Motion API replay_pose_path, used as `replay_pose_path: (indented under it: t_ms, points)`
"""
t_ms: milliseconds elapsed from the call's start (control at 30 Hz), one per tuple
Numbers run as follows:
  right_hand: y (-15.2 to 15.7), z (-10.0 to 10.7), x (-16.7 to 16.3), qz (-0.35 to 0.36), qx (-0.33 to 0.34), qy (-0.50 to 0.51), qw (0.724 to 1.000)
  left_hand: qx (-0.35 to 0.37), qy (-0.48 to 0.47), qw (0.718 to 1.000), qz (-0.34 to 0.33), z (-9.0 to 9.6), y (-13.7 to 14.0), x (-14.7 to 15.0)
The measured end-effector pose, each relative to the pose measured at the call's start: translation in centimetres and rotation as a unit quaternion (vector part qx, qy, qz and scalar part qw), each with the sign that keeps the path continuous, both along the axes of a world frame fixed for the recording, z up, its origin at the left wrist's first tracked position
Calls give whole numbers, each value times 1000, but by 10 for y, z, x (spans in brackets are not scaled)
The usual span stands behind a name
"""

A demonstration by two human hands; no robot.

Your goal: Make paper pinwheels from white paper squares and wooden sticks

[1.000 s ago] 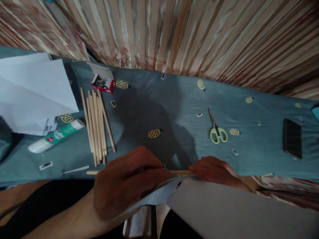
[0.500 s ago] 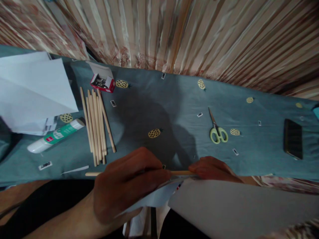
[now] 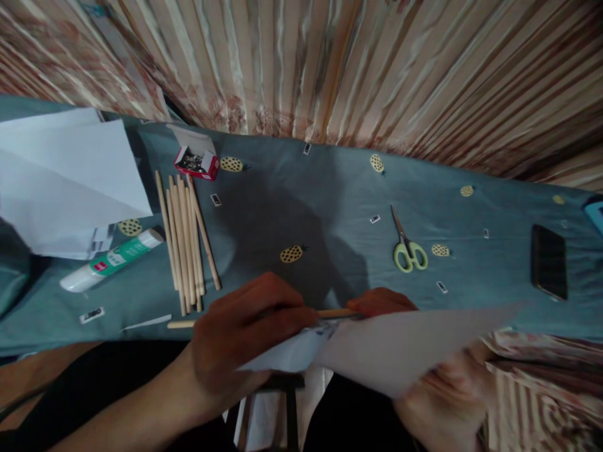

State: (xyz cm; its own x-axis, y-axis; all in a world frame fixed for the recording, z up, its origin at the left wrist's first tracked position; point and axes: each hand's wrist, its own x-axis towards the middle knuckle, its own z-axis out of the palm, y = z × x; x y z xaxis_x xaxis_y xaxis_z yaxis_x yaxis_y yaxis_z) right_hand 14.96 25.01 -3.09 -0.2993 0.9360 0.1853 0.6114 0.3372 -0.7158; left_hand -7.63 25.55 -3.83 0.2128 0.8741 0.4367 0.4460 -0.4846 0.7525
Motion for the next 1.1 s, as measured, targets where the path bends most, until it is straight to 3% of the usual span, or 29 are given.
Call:
replay_pose_path:
  t_ms: [200, 300, 400, 633, 833, 1100]
  points:
    - [26, 0, -21, -69, -82, 115, 988, -99, -6, 995, 31, -14, 12, -1]
    - [41, -12, -22, -80, -145, 150, 975, -87, -23, 996, 18, -25, 22, 1]
    - [54, -28, -21, -72, -193, 180, 962, -141, 8, 990, 18, -33, 31, 2]
    - [84, -41, -15, -46, -221, 204, 953, -170, 53, 984, 22, -38, 45, -7]
    - [100, -38, -5, -64, -268, 280, 920, -185, 84, 979, 7, -38, 46, -20]
    - [104, -37, -4, -56, -275, 277, 919, -179, 54, 982, 6, -43, 40, -19]
